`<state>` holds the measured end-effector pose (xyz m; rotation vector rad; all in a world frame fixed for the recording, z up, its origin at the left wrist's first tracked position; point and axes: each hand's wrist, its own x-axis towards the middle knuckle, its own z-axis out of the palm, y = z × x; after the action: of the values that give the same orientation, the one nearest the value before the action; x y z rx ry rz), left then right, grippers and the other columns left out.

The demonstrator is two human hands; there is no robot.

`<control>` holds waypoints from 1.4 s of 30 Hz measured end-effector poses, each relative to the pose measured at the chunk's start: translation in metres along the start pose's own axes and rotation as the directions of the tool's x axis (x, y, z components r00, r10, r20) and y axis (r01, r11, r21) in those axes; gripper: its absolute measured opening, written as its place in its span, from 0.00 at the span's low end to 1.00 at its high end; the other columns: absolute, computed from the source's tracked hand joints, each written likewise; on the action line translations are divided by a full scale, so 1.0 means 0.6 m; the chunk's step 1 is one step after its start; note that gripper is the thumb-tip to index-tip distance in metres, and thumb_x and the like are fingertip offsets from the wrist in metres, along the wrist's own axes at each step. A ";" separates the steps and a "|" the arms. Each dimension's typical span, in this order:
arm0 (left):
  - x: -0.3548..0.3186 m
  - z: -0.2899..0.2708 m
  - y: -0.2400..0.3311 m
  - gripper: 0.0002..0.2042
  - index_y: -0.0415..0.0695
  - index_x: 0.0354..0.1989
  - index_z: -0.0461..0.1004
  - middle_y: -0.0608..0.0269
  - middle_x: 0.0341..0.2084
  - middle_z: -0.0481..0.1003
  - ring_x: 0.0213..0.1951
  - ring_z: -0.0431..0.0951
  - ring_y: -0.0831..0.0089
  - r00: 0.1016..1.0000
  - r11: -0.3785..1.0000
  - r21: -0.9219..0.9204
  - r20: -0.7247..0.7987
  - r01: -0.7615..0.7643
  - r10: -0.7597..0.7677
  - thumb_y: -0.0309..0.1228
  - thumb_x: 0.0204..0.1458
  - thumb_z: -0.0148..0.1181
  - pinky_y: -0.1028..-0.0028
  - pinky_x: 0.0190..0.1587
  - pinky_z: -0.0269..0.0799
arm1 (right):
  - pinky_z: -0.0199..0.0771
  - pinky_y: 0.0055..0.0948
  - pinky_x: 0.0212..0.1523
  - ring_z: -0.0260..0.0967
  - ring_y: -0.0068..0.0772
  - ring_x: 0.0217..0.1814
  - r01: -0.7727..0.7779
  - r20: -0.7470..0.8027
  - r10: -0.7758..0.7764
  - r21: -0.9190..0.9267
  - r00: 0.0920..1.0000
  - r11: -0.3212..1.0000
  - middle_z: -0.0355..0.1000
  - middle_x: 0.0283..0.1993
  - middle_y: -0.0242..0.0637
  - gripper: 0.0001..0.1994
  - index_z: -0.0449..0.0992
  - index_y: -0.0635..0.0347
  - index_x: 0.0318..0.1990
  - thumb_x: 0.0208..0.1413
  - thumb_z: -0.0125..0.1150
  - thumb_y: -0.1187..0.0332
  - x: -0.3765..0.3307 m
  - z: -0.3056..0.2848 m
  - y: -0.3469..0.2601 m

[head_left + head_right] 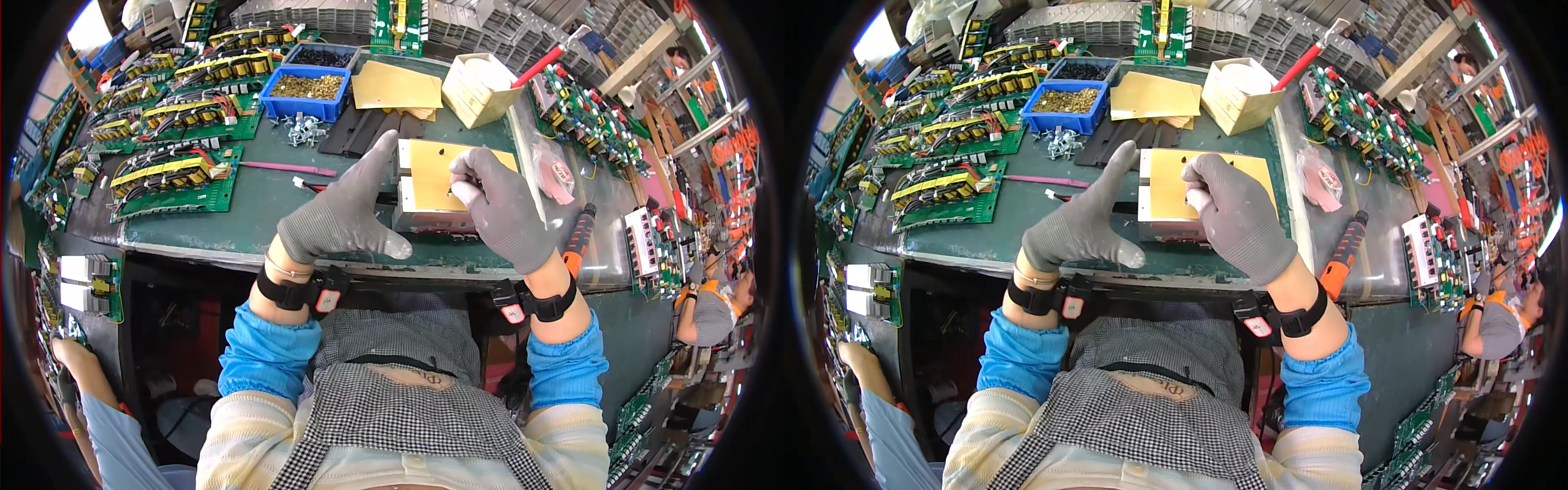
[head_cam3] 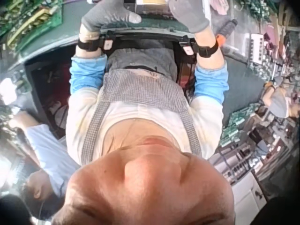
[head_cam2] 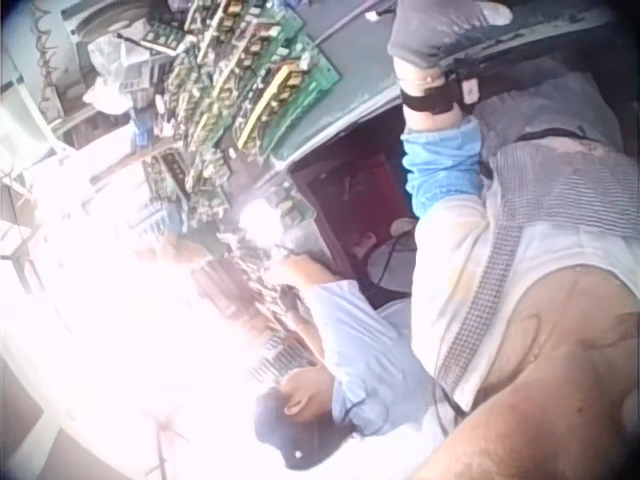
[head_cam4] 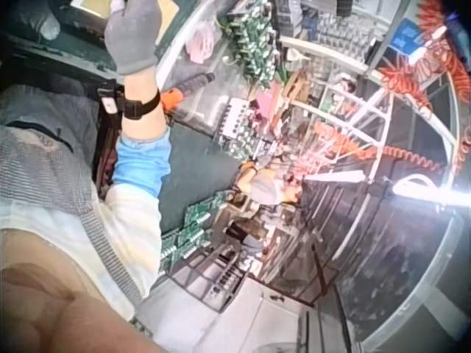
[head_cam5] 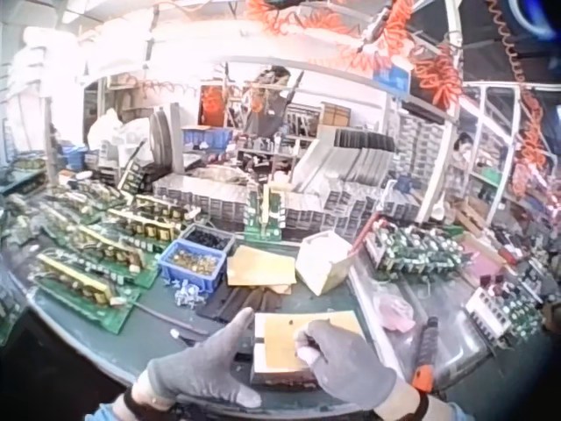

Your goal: The worker fastens components to a circuit board using an electric screwdriver, applies thermal paste with a brush, and attaches strips to the heatsink.

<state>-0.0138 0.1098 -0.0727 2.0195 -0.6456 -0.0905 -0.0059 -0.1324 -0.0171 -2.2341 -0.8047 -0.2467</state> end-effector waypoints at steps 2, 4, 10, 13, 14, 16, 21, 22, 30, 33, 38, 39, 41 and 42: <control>-0.001 0.017 -0.008 0.71 0.32 0.73 0.35 0.37 0.70 0.49 0.73 0.49 0.53 0.996 0.997 -0.075 -0.093 -0.008 0.001 0.45 0.24 0.84 0.65 0.72 0.48 | 0.74 0.37 0.40 0.75 0.47 0.38 -0.039 0.015 0.039 0.013 0.999 0.999 0.73 0.34 0.46 0.07 0.69 0.63 0.43 0.57 0.57 0.76 -0.001 0.000 0.001; 0.007 0.024 -0.010 0.71 0.32 0.73 0.35 0.36 0.70 0.50 0.73 0.50 0.53 0.994 0.998 -0.055 -0.106 -0.018 0.012 0.41 0.23 0.84 0.65 0.71 0.49 | 0.74 0.37 0.40 0.75 0.47 0.38 -0.038 0.012 0.038 0.005 0.999 0.999 0.73 0.34 0.46 0.07 0.70 0.63 0.43 0.56 0.57 0.76 -0.005 0.001 0.004; 0.014 0.030 -0.009 0.67 0.36 0.73 0.37 0.40 0.67 0.58 0.69 0.58 0.53 0.990 0.994 -0.103 -0.135 0.035 -0.049 0.34 0.25 0.84 0.65 0.69 0.55 | 0.74 0.37 0.40 0.75 0.47 0.38 -0.045 0.020 0.045 0.007 0.999 0.999 0.73 0.33 0.46 0.07 0.70 0.63 0.41 0.56 0.57 0.76 -0.009 0.003 0.005; 0.014 0.034 -0.015 0.66 0.37 0.73 0.38 0.41 0.65 0.60 0.68 0.60 0.53 0.986 0.994 -0.108 -0.164 0.022 -0.039 0.34 0.26 0.83 0.66 0.68 0.56 | 0.74 0.37 0.40 0.75 0.47 0.38 -0.050 0.018 0.049 0.021 0.999 0.999 0.73 0.33 0.46 0.06 0.70 0.63 0.41 0.56 0.57 0.76 -0.009 0.006 0.006; 0.014 0.034 -0.015 0.66 0.37 0.73 0.39 0.41 0.65 0.60 0.68 0.60 0.53 0.986 0.996 -0.086 -0.163 0.027 -0.041 0.34 0.26 0.83 0.65 0.68 0.57 | 0.74 0.37 0.40 0.75 0.47 0.38 -0.059 0.017 0.059 0.023 0.998 0.998 0.73 0.33 0.46 0.06 0.70 0.62 0.41 0.56 0.58 0.76 -0.009 0.006 0.006; 0.016 0.034 -0.015 0.66 0.37 0.73 0.39 0.41 0.65 0.61 0.68 0.60 0.53 0.987 0.997 -0.067 -0.159 0.030 -0.041 0.34 0.26 0.83 0.65 0.68 0.57 | 0.74 0.37 0.40 0.75 0.47 0.38 -0.052 0.009 0.052 0.013 0.999 0.999 0.73 0.33 0.46 0.06 0.70 0.62 0.40 0.55 0.58 0.76 -0.008 0.008 0.007; 0.015 0.029 -0.006 0.64 0.36 0.73 0.40 0.41 0.65 0.60 0.68 0.61 0.53 0.985 0.996 -0.056 -0.151 0.069 -0.077 0.34 0.28 0.83 0.65 0.68 0.58 | 0.73 0.40 0.40 0.74 0.50 0.38 -0.044 0.009 0.044 -0.054 0.999 0.998 0.73 0.33 0.46 0.06 0.70 0.61 0.39 0.54 0.58 0.77 -0.005 0.013 0.001; 0.014 0.030 -0.007 0.64 0.36 0.73 0.40 0.41 0.65 0.60 0.68 0.61 0.53 0.986 0.996 -0.057 -0.151 0.067 -0.075 0.34 0.28 0.83 0.65 0.68 0.58 | 0.73 0.41 0.40 0.73 0.51 0.38 -0.004 0.005 0.005 -0.110 1.000 0.994 0.73 0.33 0.46 0.06 0.70 0.61 0.39 0.53 0.58 0.76 -0.005 0.014 -0.002; 0.015 0.032 -0.012 0.63 0.34 0.72 0.42 0.39 0.65 0.60 0.68 0.60 0.52 0.986 0.992 -0.113 -0.155 0.050 -0.067 0.34 0.28 0.82 0.66 0.68 0.57 | 0.72 0.46 0.38 0.72 0.53 0.39 0.030 0.068 -0.019 -0.153 0.997 0.988 0.72 0.33 0.46 0.06 0.70 0.57 0.37 0.53 0.59 0.75 0.000 0.006 -0.002; 0.013 0.033 -0.015 0.62 0.34 0.72 0.42 0.39 0.65 0.60 0.68 0.60 0.52 0.987 0.994 -0.101 -0.151 0.047 -0.062 0.34 0.28 0.82 0.66 0.68 0.57 | 0.71 0.46 0.38 0.72 0.53 0.38 0.054 0.090 -0.034 -0.232 0.995 0.971 0.72 0.32 0.46 0.05 0.70 0.57 0.37 0.54 0.58 0.73 0.005 0.008 -0.007; 0.012 0.034 -0.008 0.61 0.34 0.72 0.42 0.42 0.64 0.62 0.67 0.61 0.55 0.987 0.992 -0.120 -0.152 0.033 -0.051 0.33 0.30 0.81 0.67 0.68 0.57 | 0.72 0.39 0.36 0.72 0.48 0.33 0.018 0.150 0.008 -0.168 0.989 0.986 0.72 0.29 0.45 0.04 0.72 0.58 0.35 0.53 0.59 0.74 0.009 -0.003 -0.004; 0.014 0.032 -0.008 0.61 0.34 0.72 0.42 0.42 0.64 0.62 0.67 0.62 0.57 0.988 0.987 -0.163 -0.150 0.016 -0.041 0.32 0.31 0.81 0.67 0.68 0.57 | 0.72 0.39 0.36 0.72 0.48 0.33 0.013 0.137 0.011 -0.172 0.990 0.985 0.72 0.29 0.45 0.04 0.72 0.58 0.35 0.53 0.59 0.74 0.007 -0.011 -0.001; 0.016 0.042 -0.026 0.60 0.35 0.72 0.42 0.43 0.63 0.63 0.67 0.62 0.58 0.987 0.977 -0.215 -0.157 -0.016 -0.018 0.31 0.32 0.81 0.67 0.67 0.58 | 0.72 0.30 0.36 0.71 0.34 0.31 -0.050 -0.069 0.049 -0.007 0.996 0.999 0.72 0.28 0.39 0.04 0.74 0.60 0.36 0.52 0.61 0.74 -0.001 -0.032 0.008; 0.015 0.047 -0.024 0.59 0.35 0.72 0.42 0.44 0.63 0.63 0.66 0.63 0.59 0.985 0.961 -0.273 -0.170 -0.039 -0.008 0.31 0.33 0.81 0.67 0.67 0.59 | 0.72 0.30 0.36 0.71 0.34 0.31 -0.057 -0.084 0.056 -0.010 0.995 0.998 0.72 0.28 0.39 0.04 0.74 0.60 0.36 0.52 0.61 0.74 -0.009 -0.044 0.013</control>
<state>-0.0094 0.0890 -0.0976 1.7312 -0.5103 0.0019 -0.0040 -0.1574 -0.0052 -2.2390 -0.6956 -0.3168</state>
